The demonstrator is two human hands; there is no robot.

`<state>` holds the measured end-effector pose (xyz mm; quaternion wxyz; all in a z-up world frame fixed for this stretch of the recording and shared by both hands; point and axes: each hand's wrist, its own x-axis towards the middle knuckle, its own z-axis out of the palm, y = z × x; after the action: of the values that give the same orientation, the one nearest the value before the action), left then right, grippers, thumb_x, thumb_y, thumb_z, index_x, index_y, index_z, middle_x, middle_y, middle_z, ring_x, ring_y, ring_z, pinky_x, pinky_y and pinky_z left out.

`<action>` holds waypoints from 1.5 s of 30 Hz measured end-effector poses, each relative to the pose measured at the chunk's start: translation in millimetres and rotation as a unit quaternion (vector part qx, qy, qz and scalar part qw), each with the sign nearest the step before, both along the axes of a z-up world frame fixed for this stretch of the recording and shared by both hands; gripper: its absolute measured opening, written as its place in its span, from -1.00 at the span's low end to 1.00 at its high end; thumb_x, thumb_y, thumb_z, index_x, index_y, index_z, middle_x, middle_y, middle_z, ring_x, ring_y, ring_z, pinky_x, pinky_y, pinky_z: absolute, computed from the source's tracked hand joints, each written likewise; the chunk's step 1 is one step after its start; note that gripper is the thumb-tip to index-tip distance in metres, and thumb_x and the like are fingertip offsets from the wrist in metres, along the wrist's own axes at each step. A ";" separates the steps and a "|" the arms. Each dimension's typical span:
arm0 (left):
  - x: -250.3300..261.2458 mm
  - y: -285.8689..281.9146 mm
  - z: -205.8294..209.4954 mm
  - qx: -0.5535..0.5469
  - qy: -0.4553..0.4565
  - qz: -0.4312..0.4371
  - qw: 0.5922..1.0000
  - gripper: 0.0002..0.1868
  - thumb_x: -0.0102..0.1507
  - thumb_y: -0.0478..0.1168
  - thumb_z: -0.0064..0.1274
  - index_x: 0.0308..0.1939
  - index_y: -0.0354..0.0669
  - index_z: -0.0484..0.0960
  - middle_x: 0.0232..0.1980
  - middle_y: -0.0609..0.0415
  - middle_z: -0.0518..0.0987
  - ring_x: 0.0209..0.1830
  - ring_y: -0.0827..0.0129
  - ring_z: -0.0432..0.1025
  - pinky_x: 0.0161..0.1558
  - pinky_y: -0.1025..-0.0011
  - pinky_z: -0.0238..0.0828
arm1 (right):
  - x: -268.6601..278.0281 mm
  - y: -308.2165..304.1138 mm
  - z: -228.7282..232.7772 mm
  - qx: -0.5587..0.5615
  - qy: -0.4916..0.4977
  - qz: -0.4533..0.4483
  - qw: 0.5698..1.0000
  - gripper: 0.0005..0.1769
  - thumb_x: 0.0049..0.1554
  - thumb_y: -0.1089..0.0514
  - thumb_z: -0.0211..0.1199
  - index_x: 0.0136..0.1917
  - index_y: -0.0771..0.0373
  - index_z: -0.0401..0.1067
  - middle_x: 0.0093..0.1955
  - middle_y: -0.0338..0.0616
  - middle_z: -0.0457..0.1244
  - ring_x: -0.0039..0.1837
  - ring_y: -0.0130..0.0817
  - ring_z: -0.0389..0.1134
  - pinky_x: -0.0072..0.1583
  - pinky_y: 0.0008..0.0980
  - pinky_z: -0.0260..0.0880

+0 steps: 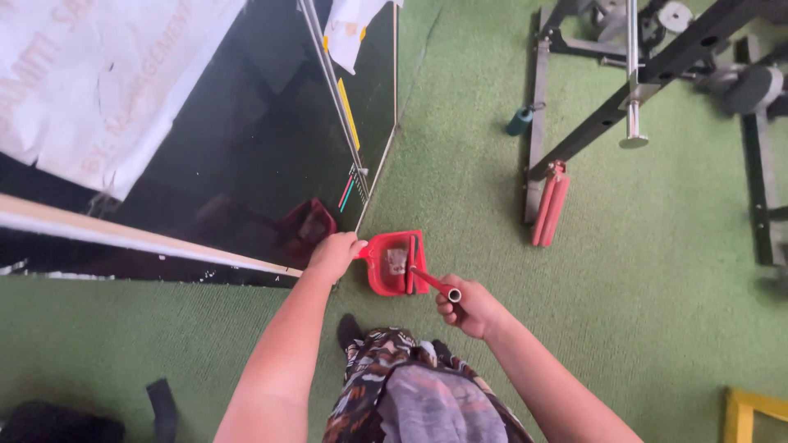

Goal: The recorder is using a small broom and dustpan to sweep debris from the green turf floor between gym equipment.

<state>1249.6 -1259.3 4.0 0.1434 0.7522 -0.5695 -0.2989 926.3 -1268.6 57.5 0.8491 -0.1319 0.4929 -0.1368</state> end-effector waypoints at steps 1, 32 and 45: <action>8.1 -8.6 -4.3 0.000 0.002 -0.005 1.000 -0.59 0.36 0.10 0.02 -0.25 -0.21 0.60 -0.28 -0.22 0.61 -0.19 -0.17 0.51 -0.13 0.00 0.42 | 9.1 -3.5 -2.8 0.000 0.002 -0.005 1.000 -0.76 0.25 0.04 0.11 -0.22 0.13 0.23 -0.39 -0.29 0.16 -0.39 -0.50 0.15 -0.38 -0.47 0.09; 75.7 -3.6 -24.7 -0.146 -0.154 -0.032 0.977 -0.17 0.05 -0.14 0.32 0.34 -0.36 0.32 0.32 -0.20 0.36 0.35 -0.06 0.27 0.34 0.14 0.19 | 247.0 -70.0 -97.1 -0.004 0.024 0.043 0.999 -0.63 0.36 -0.10 -0.14 -0.12 0.10 0.33 -0.35 -0.28 0.23 -0.37 -0.44 0.24 -0.33 -0.46 0.24; 92.2 44.7 -63.9 -0.076 0.177 0.233 0.953 -0.30 0.17 -0.13 0.17 0.39 -0.10 0.37 0.03 -0.09 0.67 0.09 0.02 0.56 0.12 0.20 0.43 | 273.1 -55.3 -61.2 -0.177 0.098 0.183 0.962 -0.34 0.23 0.06 -0.09 0.59 -0.01 0.07 -0.12 -0.03 0.40 -0.31 -0.36 0.33 -0.25 -0.35 0.40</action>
<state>1341.8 -1214.6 -60.0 0.3644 0.7857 -0.3655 -0.3410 1199.4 -1323.9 -3.7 0.7701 -0.3807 0.5094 -0.0503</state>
